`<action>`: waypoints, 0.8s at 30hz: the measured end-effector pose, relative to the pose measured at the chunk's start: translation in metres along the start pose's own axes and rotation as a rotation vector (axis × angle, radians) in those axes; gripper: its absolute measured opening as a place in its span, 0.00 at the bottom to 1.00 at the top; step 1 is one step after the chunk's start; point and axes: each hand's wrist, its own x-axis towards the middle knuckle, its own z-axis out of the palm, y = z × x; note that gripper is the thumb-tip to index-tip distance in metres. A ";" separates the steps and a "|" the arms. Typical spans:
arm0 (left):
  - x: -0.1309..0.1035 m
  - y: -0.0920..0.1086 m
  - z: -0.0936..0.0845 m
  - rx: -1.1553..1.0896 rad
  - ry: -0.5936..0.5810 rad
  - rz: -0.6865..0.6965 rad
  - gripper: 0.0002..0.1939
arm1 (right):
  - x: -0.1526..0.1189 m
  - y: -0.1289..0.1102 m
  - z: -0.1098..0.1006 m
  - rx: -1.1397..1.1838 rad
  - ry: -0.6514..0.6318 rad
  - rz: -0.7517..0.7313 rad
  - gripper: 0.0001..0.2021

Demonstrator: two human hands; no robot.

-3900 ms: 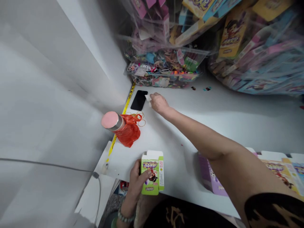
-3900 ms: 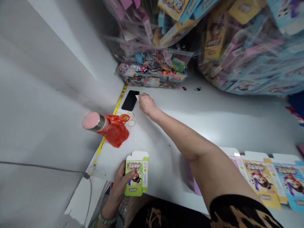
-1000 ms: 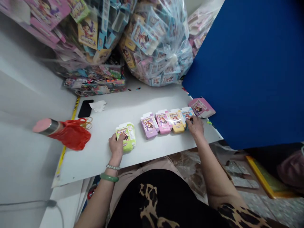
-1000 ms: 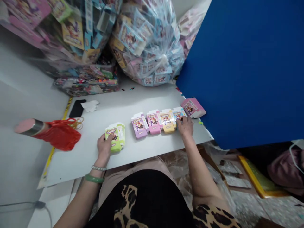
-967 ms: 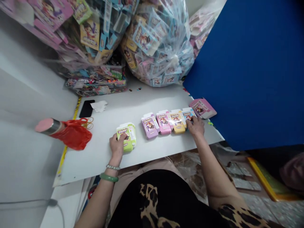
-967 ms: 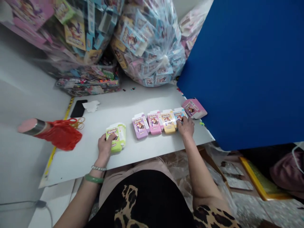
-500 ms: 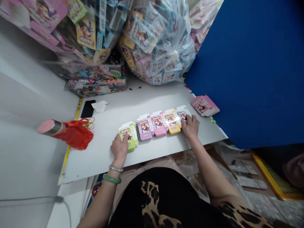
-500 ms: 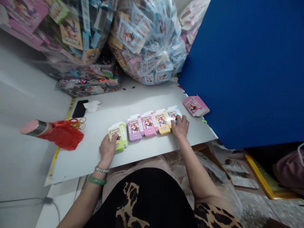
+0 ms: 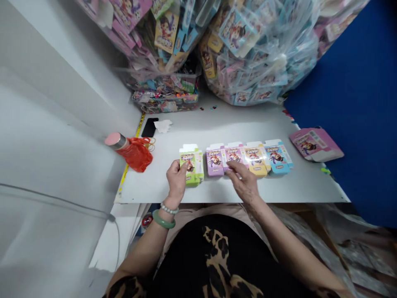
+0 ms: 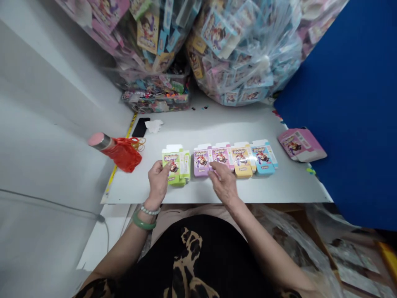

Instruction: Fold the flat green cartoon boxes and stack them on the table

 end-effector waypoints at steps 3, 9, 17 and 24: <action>-0.019 0.017 -0.001 -0.340 -0.280 -0.240 0.16 | 0.005 -0.031 0.026 0.387 -0.266 0.228 0.18; -0.040 0.023 -0.016 -0.639 -0.624 -0.586 0.34 | 0.001 -0.044 0.046 0.340 -0.385 0.175 0.14; -0.047 -0.018 -0.015 -0.707 -0.703 -0.626 0.33 | -0.022 -0.042 0.050 -0.380 -0.298 -0.367 0.21; -0.060 -0.037 -0.011 -0.721 -0.828 -0.593 0.29 | -0.029 -0.033 0.028 0.176 -0.492 -0.112 0.04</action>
